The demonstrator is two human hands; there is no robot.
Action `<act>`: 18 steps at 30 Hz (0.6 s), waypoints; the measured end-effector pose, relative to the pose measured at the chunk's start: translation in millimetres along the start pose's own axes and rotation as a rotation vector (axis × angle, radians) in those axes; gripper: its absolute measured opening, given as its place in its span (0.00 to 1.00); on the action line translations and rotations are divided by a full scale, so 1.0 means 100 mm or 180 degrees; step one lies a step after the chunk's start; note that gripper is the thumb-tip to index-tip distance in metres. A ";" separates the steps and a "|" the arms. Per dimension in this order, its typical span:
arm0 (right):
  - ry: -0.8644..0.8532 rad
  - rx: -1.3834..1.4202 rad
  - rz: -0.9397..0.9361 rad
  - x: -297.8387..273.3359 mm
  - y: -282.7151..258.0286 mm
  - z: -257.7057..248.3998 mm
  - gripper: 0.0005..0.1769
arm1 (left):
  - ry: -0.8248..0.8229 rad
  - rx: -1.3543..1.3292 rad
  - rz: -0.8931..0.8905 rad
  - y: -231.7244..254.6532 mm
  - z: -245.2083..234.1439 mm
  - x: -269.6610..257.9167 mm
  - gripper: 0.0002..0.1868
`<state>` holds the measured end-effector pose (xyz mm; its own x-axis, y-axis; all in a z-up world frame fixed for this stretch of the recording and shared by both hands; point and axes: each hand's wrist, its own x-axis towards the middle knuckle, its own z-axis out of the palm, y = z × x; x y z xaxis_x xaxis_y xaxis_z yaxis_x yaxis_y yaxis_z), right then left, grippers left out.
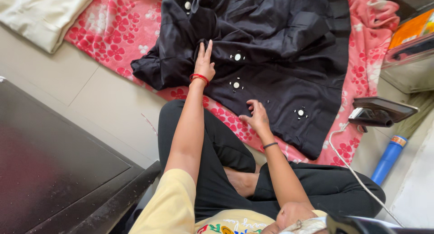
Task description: The person irons a black jacket laid on a pink floral mat on the floor. They smooth the fabric with one hand while using an electric iron with the other, repeatedly adjusting the jacket and ironing different sections.
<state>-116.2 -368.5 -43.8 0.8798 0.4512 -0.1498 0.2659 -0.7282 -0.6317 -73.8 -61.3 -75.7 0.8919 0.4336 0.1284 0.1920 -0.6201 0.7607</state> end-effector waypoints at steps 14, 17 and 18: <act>0.1127 -0.1730 -0.0707 -0.64 0.20 -0.06 0.27 | 0.0220 0.0258 -0.0410 0.26 0.17 -0.60 0.24; 0.1308 -0.1683 -0.0122 -0.68 0.49 -0.21 0.28 | 0.0901 -0.0279 -0.0603 0.21 0.57 -0.76 0.26; 0.1300 -0.1701 0.0043 -0.66 0.59 -0.26 0.25 | 0.1071 -0.0576 -0.0846 0.19 0.67 -0.82 0.26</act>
<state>-148.7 -454.8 -50.7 0.9349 0.2854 0.2111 0.3199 -0.9351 -0.1525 -115.6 -152.3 -114.5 0.6333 0.7686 0.0904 0.2948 -0.3477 0.8900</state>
